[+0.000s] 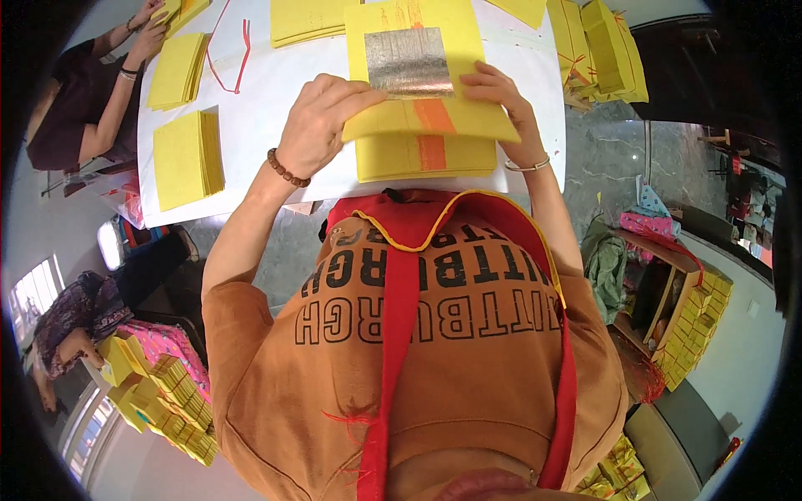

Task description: Folding and stacking sheets of yellow joss paper with silver foil centers.

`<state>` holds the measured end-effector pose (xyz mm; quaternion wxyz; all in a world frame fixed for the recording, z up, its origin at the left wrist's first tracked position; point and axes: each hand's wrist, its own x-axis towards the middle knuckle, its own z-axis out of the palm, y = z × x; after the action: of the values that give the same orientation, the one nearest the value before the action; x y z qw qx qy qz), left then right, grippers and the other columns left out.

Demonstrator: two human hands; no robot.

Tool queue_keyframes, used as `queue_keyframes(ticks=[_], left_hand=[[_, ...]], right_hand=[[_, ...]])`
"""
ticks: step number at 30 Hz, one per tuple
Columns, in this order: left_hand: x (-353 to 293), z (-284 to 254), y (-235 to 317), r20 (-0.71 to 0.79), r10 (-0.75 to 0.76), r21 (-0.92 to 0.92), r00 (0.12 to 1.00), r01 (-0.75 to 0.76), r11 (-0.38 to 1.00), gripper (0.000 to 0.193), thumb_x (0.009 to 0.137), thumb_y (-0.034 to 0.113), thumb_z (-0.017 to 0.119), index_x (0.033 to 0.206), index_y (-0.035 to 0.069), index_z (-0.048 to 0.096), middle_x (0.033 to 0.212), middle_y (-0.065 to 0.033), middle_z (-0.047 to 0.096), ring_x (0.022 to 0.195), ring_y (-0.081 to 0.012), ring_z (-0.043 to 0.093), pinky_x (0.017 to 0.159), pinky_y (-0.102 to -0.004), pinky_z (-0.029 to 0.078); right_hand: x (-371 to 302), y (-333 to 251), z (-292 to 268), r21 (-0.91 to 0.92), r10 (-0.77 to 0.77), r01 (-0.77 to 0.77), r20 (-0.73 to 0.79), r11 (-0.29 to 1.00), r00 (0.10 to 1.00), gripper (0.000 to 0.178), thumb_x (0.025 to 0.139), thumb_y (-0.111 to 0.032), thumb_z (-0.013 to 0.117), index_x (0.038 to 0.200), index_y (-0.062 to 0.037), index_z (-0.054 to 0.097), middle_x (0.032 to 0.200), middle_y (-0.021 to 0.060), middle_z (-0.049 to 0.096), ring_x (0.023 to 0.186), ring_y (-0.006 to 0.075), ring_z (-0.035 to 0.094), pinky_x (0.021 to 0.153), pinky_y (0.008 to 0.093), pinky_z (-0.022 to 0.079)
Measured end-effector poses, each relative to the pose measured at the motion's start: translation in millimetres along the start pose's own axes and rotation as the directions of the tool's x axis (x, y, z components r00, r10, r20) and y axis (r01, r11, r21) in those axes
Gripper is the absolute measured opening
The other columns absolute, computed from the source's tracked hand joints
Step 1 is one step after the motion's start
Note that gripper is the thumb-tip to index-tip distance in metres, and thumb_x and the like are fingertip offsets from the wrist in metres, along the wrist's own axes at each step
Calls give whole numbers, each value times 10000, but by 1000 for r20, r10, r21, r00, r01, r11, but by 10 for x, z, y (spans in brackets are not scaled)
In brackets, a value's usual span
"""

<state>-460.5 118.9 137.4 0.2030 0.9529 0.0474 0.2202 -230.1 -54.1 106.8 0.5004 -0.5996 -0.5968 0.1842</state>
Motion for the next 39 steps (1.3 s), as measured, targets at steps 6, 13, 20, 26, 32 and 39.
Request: queue_keyframes(ticks=[6, 13, 20, 26, 32, 39], left_hand=[[-88, -134, 171, -90, 239, 257, 967, -210, 943, 274, 737, 99, 573, 1004, 125, 628, 988, -32, 601, 880, -194, 541, 711, -309, 425], [-306, -101, 400, 21, 27, -36, 999, -26, 999, 333, 697, 187, 621, 1001, 52, 627, 929, -83, 637, 794, -227, 587, 672, -325, 438], [-146, -33, 256, 77, -250, -246, 965, 261, 933, 163, 822, 147, 575, 939, 43, 620, 632, -105, 546, 595, -268, 524, 613, -333, 424], [9, 16, 219, 322, -591, -432, 740, 670, 603, 268, 917, 249, 490, 1011, 19, 592, 527, -139, 469, 464, -242, 455, 486, -341, 373], [96, 17, 172, 373, -651, -441, 661, 744, 503, 290, 917, 256, 491, 1037, 12, 591, 534, -115, 487, 458, -148, 420, 465, -308, 355], [180, 6, 159, 417, -704, -564, 575, 771, 295, 300, 908, 239, 533, 1025, -30, 598, 620, 11, 541, 569, -33, 415, 500, -231, 354]], right_hand=[[-41, -277, -138, -470, -228, 266, 137, 841, 964, 248, 735, -147, 631, 981, -168, 655, 1123, 29, 600, 1139, 269, 498, 925, 382, 343], [-262, -483, -115, -410, -88, 183, 240, 894, 967, 227, 725, -157, 627, 951, -158, 655, 1059, -9, 625, 1028, 183, 559, 827, 321, 372], [-190, -502, -113, -160, 181, -146, 227, 976, 957, 204, 774, -130, 629, 976, -108, 652, 1050, 41, 625, 1037, 238, 541, 863, 335, 387], [-90, -612, -100, 120, 459, -477, 153, 871, 875, 363, 809, -179, 641, 1133, -35, 565, 1063, 130, 621, 1028, 274, 568, 885, 332, 420], [-28, -570, -9, 135, 464, -454, -60, 881, 884, 529, 781, -165, 685, 1230, 17, 474, 1050, 145, 637, 941, 194, 628, 798, 273, 470], [53, -532, 34, 32, 639, -638, -30, 769, 769, 320, 785, -110, 681, 1091, -41, 621, 843, 60, 647, 596, 45, 482, 525, 190, 386]])
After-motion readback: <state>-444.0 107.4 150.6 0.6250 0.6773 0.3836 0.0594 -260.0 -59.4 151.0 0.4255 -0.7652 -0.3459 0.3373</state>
